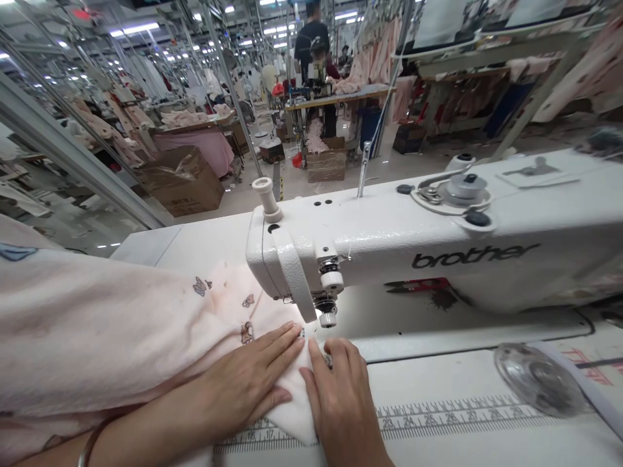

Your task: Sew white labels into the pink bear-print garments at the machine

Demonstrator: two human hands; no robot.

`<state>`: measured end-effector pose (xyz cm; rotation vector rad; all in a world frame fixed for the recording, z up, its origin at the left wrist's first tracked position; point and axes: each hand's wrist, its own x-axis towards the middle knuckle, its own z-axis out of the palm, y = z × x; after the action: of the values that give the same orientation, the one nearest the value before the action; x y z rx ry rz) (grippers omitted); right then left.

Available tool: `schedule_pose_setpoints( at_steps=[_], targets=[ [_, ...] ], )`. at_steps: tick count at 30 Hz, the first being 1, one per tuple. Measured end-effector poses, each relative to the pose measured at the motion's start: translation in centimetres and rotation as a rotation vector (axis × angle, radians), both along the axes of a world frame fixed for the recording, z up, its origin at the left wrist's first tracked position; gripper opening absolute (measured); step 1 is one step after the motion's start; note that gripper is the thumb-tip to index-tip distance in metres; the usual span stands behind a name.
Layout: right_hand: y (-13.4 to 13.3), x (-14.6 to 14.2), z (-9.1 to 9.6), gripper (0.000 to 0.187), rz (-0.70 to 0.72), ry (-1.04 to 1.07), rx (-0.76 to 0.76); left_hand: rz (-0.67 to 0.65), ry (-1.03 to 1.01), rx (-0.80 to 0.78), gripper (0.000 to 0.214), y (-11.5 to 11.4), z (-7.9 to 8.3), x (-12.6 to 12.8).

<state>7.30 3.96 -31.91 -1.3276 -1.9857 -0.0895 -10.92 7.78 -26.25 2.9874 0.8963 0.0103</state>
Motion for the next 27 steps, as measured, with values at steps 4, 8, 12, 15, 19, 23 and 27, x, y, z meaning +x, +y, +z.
schedule_pose_setpoints(
  at_steps=[4,8,12,15,19,23,27],
  targets=[
    [0.01,-0.02,-0.12,0.027,-0.006,0.003,-0.029,-0.021,0.01,0.053,0.052,0.0,-0.22,0.05],
    [0.03,0.39,-0.1,0.027,-0.018,0.091,-0.063,-0.031,0.016,0.102,0.05,-0.06,-0.64,-0.06],
    [-0.01,0.88,0.12,0.025,-0.038,0.209,-0.134,-0.02,-0.004,0.072,0.051,-0.14,-1.0,-0.15],
    [-0.01,0.85,0.14,0.029,0.001,0.198,-0.111,-0.028,0.003,0.05,0.052,-0.1,-0.94,-0.14],
    [-0.03,0.55,-0.14,0.035,0.024,0.096,-0.05,-0.024,-0.036,0.022,0.053,-0.02,-0.79,-0.12],
    [-0.16,0.5,-0.63,0.034,0.022,0.022,-0.025,-0.018,-0.014,0.024,0.054,-0.11,-0.79,-0.11],
    [0.32,0.81,-0.53,0.037,0.006,-0.05,0.0,-0.024,0.028,0.046,0.055,-0.08,-0.64,-0.13]
  ],
)
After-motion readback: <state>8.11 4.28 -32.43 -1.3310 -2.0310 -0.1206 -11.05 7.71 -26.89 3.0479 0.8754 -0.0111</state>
